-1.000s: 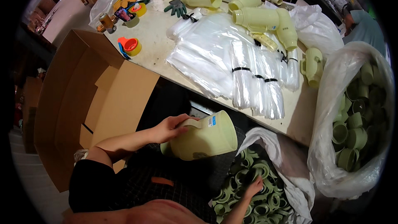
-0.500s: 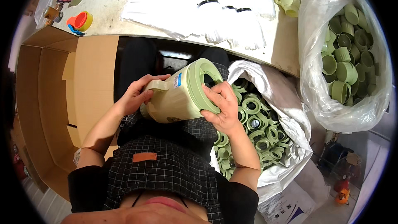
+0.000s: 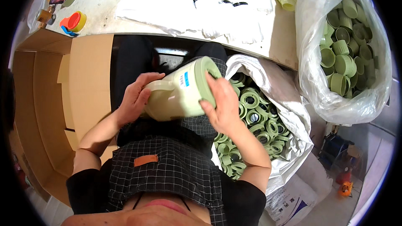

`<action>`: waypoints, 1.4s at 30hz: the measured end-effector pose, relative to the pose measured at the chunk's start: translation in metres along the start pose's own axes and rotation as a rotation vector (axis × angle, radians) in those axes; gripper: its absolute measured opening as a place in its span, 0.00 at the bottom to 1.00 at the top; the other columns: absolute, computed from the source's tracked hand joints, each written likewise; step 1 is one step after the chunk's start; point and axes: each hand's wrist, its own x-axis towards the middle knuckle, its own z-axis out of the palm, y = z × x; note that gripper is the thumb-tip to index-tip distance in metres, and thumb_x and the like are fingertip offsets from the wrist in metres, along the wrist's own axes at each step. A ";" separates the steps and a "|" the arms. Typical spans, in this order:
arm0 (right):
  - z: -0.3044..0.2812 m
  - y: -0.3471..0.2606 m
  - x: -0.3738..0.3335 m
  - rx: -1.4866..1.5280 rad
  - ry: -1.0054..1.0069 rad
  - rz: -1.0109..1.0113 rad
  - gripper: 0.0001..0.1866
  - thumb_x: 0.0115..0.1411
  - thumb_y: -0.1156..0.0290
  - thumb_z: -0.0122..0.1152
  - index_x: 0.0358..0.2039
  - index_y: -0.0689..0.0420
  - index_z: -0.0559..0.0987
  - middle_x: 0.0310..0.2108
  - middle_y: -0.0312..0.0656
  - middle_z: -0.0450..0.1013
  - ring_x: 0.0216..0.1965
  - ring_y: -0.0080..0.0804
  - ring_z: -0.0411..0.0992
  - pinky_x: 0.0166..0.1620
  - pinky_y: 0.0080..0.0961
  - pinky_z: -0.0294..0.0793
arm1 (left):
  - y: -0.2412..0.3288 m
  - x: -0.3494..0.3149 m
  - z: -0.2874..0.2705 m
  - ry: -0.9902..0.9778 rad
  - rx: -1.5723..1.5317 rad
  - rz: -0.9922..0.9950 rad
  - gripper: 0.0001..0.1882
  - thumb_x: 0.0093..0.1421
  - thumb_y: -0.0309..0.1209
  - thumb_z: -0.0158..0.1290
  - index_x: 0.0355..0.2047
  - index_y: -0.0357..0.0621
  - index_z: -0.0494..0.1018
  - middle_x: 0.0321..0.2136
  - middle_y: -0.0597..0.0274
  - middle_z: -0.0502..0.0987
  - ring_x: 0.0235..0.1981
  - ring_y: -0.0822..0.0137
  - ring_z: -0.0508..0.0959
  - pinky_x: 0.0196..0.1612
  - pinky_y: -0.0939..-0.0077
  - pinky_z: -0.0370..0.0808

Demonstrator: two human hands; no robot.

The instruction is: The person takes plastic jugs from a table, places a green plastic ring on the neck of each jug, and then puts each assembly into a clear plastic bag before placing it into a large cardboard box.

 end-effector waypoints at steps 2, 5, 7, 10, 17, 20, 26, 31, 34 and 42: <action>0.003 0.004 0.003 -0.025 0.022 0.075 0.30 0.67 0.53 0.50 0.58 0.67 0.70 0.34 0.53 0.68 0.38 0.48 0.70 0.45 0.38 0.69 | 0.024 -0.009 0.012 -0.076 0.146 -0.008 0.29 0.60 0.31 0.57 0.61 0.41 0.64 0.65 0.47 0.63 0.49 0.46 0.79 0.49 0.60 0.78; 0.004 0.006 0.025 0.090 0.016 0.235 0.30 0.66 0.54 0.52 0.59 0.66 0.70 0.34 0.51 0.68 0.37 0.47 0.70 0.44 0.38 0.69 | 0.051 -0.008 0.023 -0.217 0.212 -0.093 0.26 0.61 0.30 0.54 0.59 0.39 0.65 0.66 0.45 0.62 0.53 0.46 0.76 0.52 0.62 0.76; -0.002 -0.007 0.015 0.033 0.001 0.002 0.31 0.66 0.53 0.51 0.60 0.64 0.69 0.34 0.50 0.68 0.37 0.45 0.70 0.44 0.36 0.70 | 0.018 0.001 -0.004 -0.140 0.007 -0.050 0.25 0.62 0.27 0.54 0.59 0.35 0.65 0.67 0.43 0.59 0.57 0.47 0.74 0.54 0.62 0.73; -0.012 0.016 0.026 0.212 -0.047 0.164 0.36 0.66 0.46 0.49 0.63 0.64 0.66 0.44 0.48 0.68 0.46 0.42 0.67 0.54 0.37 0.64 | 0.022 0.027 -0.030 -0.164 0.164 0.185 0.17 0.59 0.20 0.51 0.50 0.36 0.73 0.60 0.46 0.70 0.44 0.54 0.78 0.49 0.65 0.73; 0.001 0.049 0.043 0.317 -0.094 0.065 0.37 0.67 0.46 0.49 0.64 0.63 0.64 0.59 0.52 0.61 0.61 0.45 0.60 0.66 0.36 0.55 | 0.014 0.204 -0.083 0.409 0.623 0.373 0.04 0.58 0.26 0.57 0.29 0.38 0.79 0.30 0.58 0.79 0.35 0.61 0.75 0.41 0.69 0.70; -0.008 0.057 0.052 0.459 -0.058 0.066 0.35 0.68 0.43 0.46 0.58 0.64 0.72 0.49 0.47 0.68 0.53 0.37 0.65 0.60 0.30 0.60 | -0.066 0.268 -0.098 0.387 0.914 0.272 0.14 0.54 0.31 0.62 0.41 0.43 0.78 0.38 0.60 0.78 0.45 0.60 0.74 0.49 0.66 0.70; 0.008 0.077 0.078 0.415 0.205 0.155 0.14 0.62 0.70 0.62 0.46 0.62 0.78 0.30 0.33 0.73 0.38 0.22 0.71 0.47 0.22 0.70 | -0.075 0.293 -0.120 0.097 1.039 0.083 0.21 0.52 0.34 0.63 0.47 0.46 0.76 0.43 0.62 0.77 0.48 0.58 0.75 0.51 0.63 0.70; 0.012 0.076 0.095 0.835 -0.030 0.373 0.13 0.61 0.71 0.64 0.44 0.63 0.78 0.34 0.35 0.76 0.36 0.21 0.72 0.46 0.20 0.71 | -0.068 0.311 -0.124 -0.100 0.727 -0.028 0.10 0.59 0.33 0.57 0.36 0.40 0.79 0.35 0.62 0.81 0.37 0.63 0.79 0.43 0.68 0.74; 0.014 0.086 0.097 0.773 0.135 0.401 0.10 0.58 0.73 0.67 0.39 0.62 0.79 0.33 0.35 0.75 0.33 0.16 0.70 0.39 0.16 0.70 | -0.046 0.295 -0.084 -0.095 -0.087 -0.169 0.12 0.64 0.33 0.53 0.32 0.36 0.79 0.31 0.60 0.83 0.33 0.70 0.79 0.40 0.73 0.74; 0.012 0.094 0.087 0.650 0.617 0.256 0.04 0.57 0.79 0.65 0.25 0.63 0.80 0.31 0.33 0.76 0.27 0.15 0.67 0.33 0.15 0.67 | 0.000 0.206 0.022 -0.038 -0.775 -0.176 0.04 0.57 0.22 0.61 0.28 0.32 0.79 0.28 0.56 0.82 0.32 0.71 0.81 0.40 0.76 0.79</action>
